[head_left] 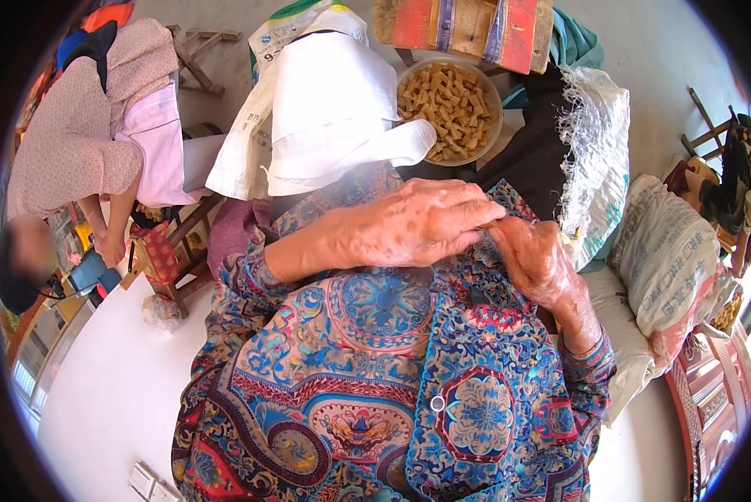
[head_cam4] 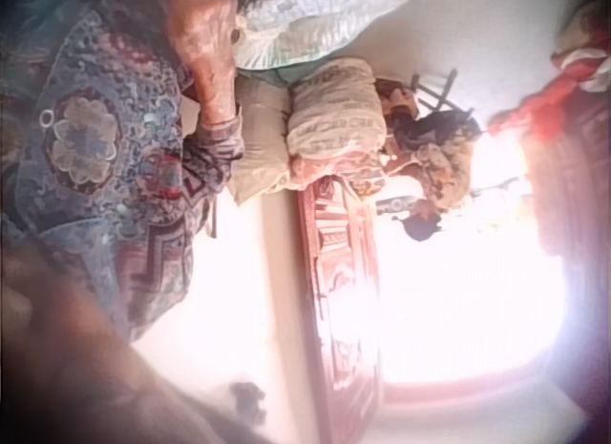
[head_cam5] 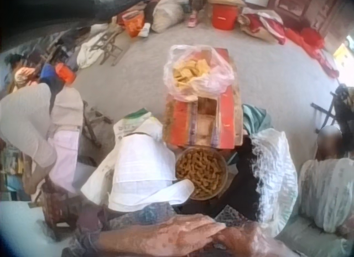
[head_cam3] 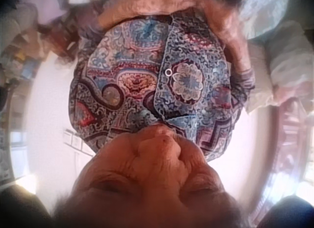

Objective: The person sits and repeatedly pulls long strips of dried fruit from a large sack, tearing them into smaller pieces by hand, and placing the pieces into a bowl. The process is continuous and repetitive.

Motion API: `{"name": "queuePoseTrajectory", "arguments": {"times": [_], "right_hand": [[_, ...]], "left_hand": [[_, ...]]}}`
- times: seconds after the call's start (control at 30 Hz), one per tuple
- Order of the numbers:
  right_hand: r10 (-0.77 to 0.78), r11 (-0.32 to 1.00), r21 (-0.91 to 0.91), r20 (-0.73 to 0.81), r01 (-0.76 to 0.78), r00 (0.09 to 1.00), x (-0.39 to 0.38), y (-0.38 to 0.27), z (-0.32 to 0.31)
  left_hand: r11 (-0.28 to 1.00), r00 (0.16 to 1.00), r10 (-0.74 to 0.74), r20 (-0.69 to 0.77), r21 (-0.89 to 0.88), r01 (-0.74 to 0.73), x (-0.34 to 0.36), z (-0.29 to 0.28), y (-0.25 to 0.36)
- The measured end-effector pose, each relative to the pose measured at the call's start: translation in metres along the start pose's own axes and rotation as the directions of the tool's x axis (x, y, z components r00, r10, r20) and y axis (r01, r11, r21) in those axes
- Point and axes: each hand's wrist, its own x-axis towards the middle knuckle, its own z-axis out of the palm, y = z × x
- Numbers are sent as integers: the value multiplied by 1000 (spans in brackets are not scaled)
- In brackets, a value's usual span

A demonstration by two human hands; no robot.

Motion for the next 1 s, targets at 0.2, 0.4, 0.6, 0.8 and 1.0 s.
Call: {"name": "queuePoseTrajectory", "arguments": {"times": [0.2, 0.4, 0.6, 0.8, 1.0], "right_hand": [[-76, 997, 10, 0, 76, 997, -1, -7, 8], [-124, 984, -118, 74, 132, 990, 10, -3, 11], [-155, 981, -95, 126, 167, 980, 27, -5, 20], [-214, 972, -60, 174, 227, 961, 19, 1, 19], [-154, 987, -13, 148, 158, 977, 10, 5, 19]], "left_hand": [[997, 981, 65, 183, 35, -72, -11, -4, -6], [977, 965, -196, 176, -47, 207, -67, -47, -38], [887, 991, -104, 79, 458, 57, -31, -60, 12], [830, 971, -75, 225, 554, -64, -23, -14, 18], [961, 928, -190, 320, 256, 108, -36, -39, 13]]}}
